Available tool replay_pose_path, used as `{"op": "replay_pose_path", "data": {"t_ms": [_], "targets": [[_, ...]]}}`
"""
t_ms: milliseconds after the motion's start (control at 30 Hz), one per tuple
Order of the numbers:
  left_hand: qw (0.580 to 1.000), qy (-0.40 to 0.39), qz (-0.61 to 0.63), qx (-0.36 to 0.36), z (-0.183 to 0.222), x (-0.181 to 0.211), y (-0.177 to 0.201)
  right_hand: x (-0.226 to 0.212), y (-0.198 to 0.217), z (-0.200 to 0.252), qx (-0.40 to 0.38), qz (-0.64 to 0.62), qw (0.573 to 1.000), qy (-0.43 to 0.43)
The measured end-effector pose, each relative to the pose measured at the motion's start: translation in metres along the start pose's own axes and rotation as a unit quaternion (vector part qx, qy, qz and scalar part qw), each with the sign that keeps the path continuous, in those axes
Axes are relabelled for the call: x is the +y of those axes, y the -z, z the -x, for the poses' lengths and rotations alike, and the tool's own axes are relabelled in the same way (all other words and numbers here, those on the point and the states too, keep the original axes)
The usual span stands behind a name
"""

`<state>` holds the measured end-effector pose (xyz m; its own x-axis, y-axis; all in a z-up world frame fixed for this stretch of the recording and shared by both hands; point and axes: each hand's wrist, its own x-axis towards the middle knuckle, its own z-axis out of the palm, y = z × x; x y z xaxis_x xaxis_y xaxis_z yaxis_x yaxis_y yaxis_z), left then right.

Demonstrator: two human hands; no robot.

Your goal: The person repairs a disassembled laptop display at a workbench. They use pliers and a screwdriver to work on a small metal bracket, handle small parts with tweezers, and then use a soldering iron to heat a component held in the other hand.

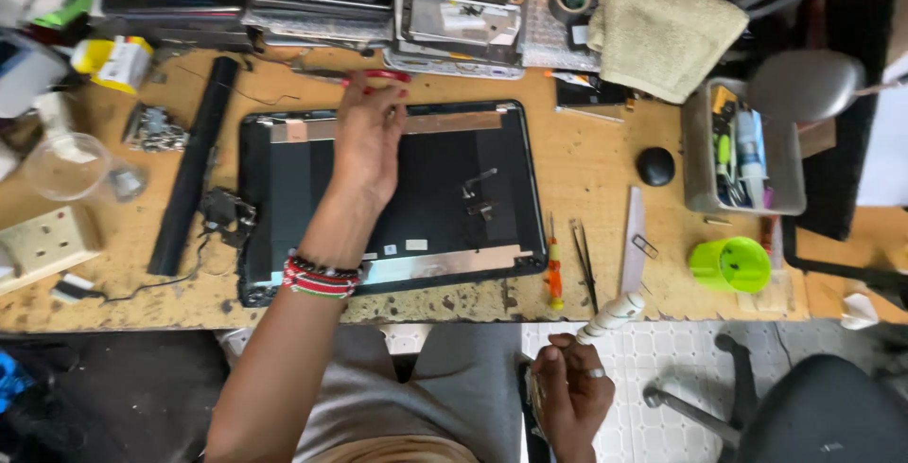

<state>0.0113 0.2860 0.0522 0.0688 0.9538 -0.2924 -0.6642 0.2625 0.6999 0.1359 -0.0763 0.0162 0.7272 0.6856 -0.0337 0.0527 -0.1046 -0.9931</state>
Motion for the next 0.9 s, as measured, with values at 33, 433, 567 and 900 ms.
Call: {"op": "replay_pose_path", "data": {"t_ms": [33, 433, 567, 900], "targets": [[1.0, 0.015, 0.002, -0.006, 0.002, -0.001, 0.004, 0.001, 0.001, 0.001, 0.014, 0.009, 1.0, -0.002], [0.896, -0.298, -0.281, -0.169, 0.12, 0.013, 0.004, -0.045, 0.057, -0.062, 0.107, 0.346, 0.91, 0.202], [0.867, -0.323, -0.371, -0.08, 0.17, 0.014, -0.001, -0.056, 0.071, -0.088, 0.063, 0.423, 0.87, 0.245], [0.825, -0.395, -0.4, -0.063, 0.194, -0.028, 0.06, -0.03, 0.078, -0.115, 0.107, 0.386, 0.883, 0.245]]}}
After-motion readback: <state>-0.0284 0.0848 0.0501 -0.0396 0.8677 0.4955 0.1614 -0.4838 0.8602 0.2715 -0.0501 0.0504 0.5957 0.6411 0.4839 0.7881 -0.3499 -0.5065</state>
